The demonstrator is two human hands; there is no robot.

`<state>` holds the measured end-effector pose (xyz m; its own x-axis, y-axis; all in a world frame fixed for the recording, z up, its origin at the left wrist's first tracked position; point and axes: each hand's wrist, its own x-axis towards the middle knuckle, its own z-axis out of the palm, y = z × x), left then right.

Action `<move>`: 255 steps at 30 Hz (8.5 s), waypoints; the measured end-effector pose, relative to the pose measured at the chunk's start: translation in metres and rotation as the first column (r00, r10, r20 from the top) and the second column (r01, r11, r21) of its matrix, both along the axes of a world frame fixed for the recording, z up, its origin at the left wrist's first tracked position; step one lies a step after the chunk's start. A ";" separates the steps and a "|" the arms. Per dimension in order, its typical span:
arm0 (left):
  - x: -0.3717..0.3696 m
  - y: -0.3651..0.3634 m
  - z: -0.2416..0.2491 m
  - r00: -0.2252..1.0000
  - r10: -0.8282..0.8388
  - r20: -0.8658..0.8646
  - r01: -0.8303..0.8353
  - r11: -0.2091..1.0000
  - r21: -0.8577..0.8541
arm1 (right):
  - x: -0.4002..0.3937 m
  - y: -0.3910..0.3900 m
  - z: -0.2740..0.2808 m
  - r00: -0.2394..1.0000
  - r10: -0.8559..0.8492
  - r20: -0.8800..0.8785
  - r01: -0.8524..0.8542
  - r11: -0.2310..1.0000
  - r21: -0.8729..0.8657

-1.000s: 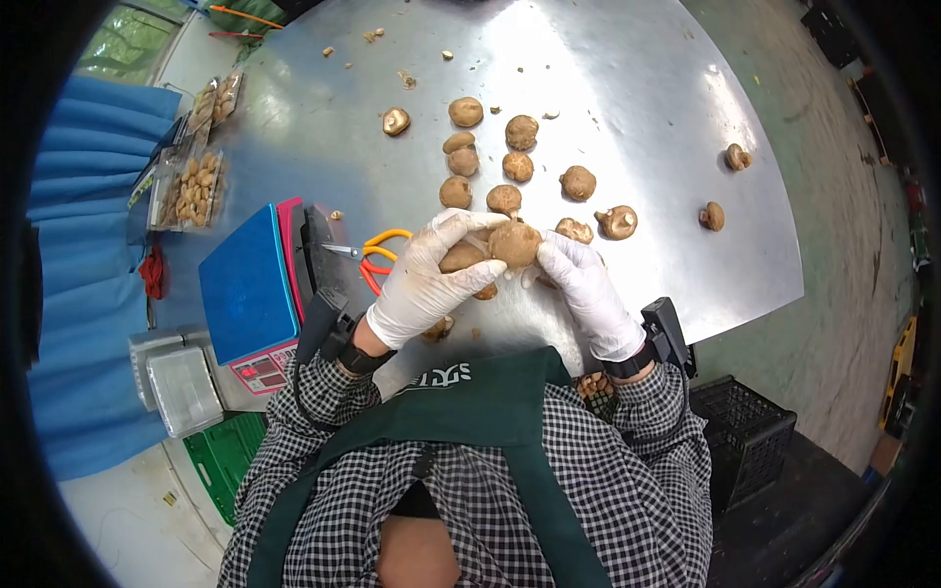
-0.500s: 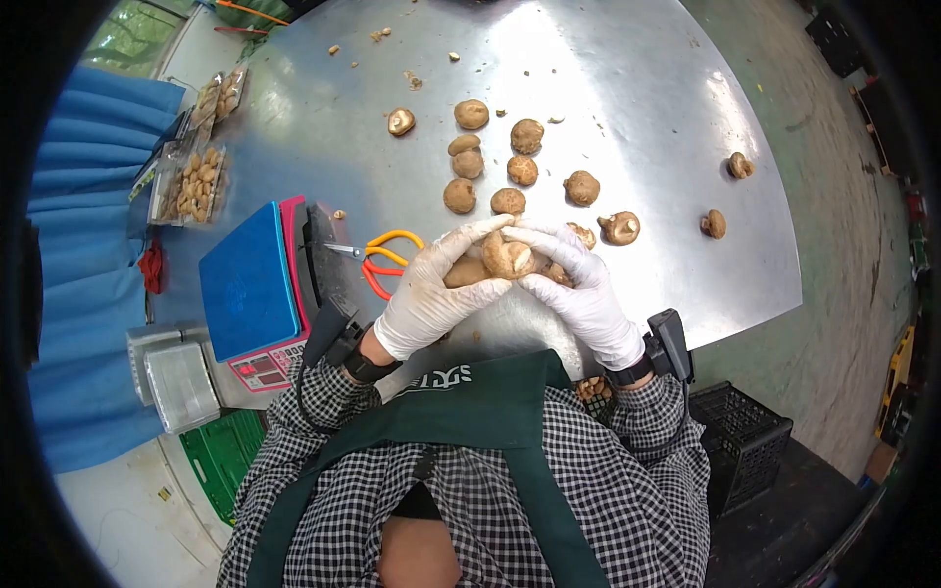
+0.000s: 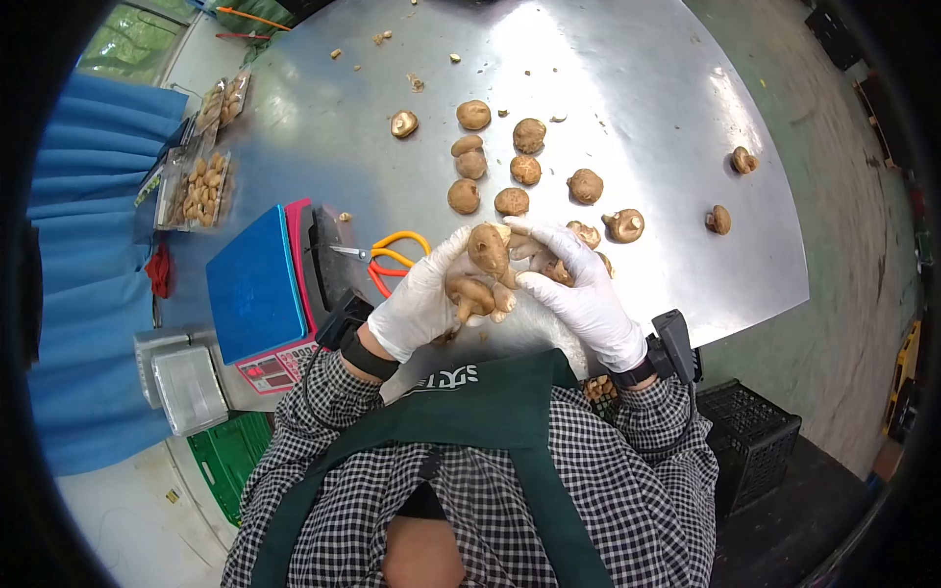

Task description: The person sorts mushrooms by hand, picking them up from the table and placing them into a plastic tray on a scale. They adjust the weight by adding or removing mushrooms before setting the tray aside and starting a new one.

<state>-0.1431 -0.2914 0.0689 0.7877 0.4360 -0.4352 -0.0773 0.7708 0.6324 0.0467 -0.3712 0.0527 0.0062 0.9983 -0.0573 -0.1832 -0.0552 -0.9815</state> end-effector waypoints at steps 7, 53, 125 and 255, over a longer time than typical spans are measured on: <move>0.002 -0.006 0.009 0.968 -0.017 -0.249 0.094 0.949 0.301 | -0.003 0.004 0.011 0.999 0.028 0.034 -0.023 0.991 -0.130; -0.001 -0.002 0.001 0.921 0.098 -0.376 0.053 0.927 0.370 | -0.006 0.002 -0.002 0.923 -0.087 0.374 0.043 0.991 0.124; 0.024 -0.067 -0.085 0.809 -0.300 -0.506 0.570 0.190 0.799 | 0.091 -0.037 -0.036 0.802 0.428 0.418 -0.284 0.887 -0.364; -0.447 -0.050 0.047 0.051 0.996 0.071 -0.498 -0.036 0.866 | -0.079 -0.004 0.009 0.096 0.368 0.925 -0.231 0.912 -0.338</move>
